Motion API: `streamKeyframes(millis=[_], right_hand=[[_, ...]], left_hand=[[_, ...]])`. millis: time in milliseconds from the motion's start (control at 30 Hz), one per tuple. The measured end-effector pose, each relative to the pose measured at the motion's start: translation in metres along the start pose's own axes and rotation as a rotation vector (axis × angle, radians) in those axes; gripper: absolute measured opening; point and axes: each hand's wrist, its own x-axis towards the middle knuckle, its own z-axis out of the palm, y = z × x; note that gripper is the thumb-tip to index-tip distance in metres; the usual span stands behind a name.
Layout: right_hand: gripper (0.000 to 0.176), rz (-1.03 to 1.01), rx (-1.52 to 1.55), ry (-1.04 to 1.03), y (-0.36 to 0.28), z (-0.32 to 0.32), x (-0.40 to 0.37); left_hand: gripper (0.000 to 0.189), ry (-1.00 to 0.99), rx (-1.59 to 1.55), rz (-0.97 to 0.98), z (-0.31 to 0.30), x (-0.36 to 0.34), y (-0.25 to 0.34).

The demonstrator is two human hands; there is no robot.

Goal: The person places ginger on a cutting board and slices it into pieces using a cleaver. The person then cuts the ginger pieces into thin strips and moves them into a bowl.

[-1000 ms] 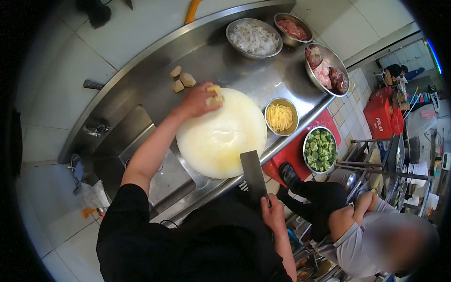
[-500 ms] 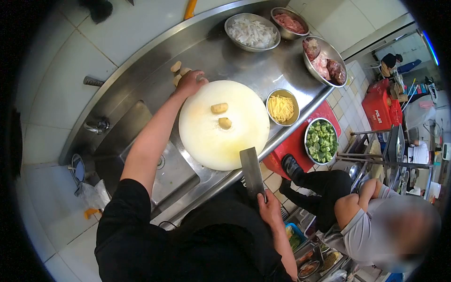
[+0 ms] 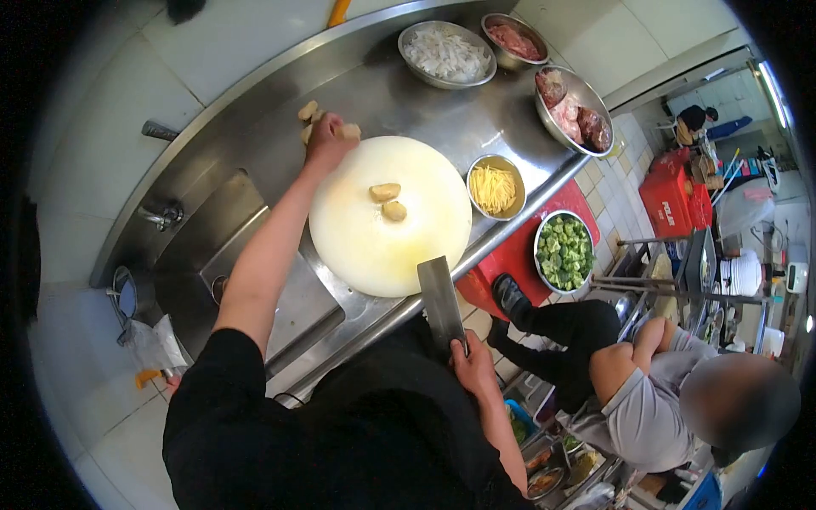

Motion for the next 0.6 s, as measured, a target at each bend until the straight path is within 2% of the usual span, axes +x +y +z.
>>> streamKeyframes(millis=[67,100,200,233,300,333,367,400,467,500,533,600], right_hand=[[0.013,-0.094,0.012,-0.003,0.019,-0.001,0.025],[0.013,-0.175,0.025,-0.001,0.029,-0.003,0.037],[0.017,-0.203,0.057,-0.122,0.028,-0.014,0.070],[0.022,-0.256,0.059,-0.078,0.026,-0.014,0.080],[0.024,-0.187,0.139,-0.132,0.012,-0.025,0.091],[0.025,-0.109,0.201,-0.170,0.006,-0.030,0.094],[0.023,-0.139,0.193,-0.166,0.007,-0.033,0.099],[0.023,-0.134,0.204,-0.166,0.017,-0.034,0.109],[0.023,-0.368,0.059,-0.130,0.041,-0.039,0.131],[0.021,-0.189,0.138,-0.199,0.019,-0.049,0.123],[0.021,-0.193,0.143,-0.192,0.023,-0.053,0.129],[0.020,-0.327,0.106,-0.158,0.026,-0.053,0.133]], left_hand=[[0.048,-0.141,0.030,0.123,-0.007,-0.043,0.011],[0.048,-0.117,0.032,0.105,-0.006,-0.056,0.014],[0.045,-0.148,0.206,0.092,-0.007,-0.080,0.026],[0.046,-0.126,0.251,0.096,-0.008,-0.084,0.030],[0.047,-0.122,0.320,0.104,-0.004,-0.098,0.036],[0.048,-0.085,0.313,0.261,0.001,-0.111,0.041],[0.048,-0.045,0.298,0.420,0.008,-0.125,0.046],[0.047,-0.285,0.359,0.296,0.011,-0.144,0.071],[0.044,-0.465,0.509,0.302,0.024,-0.168,0.091],[0.044,-0.463,0.511,0.310,0.032,-0.170,0.092],[0.044,-0.475,0.598,0.288,0.040,-0.171,0.088],[0.045,-0.500,0.692,0.270,0.049,-0.176,0.080]])
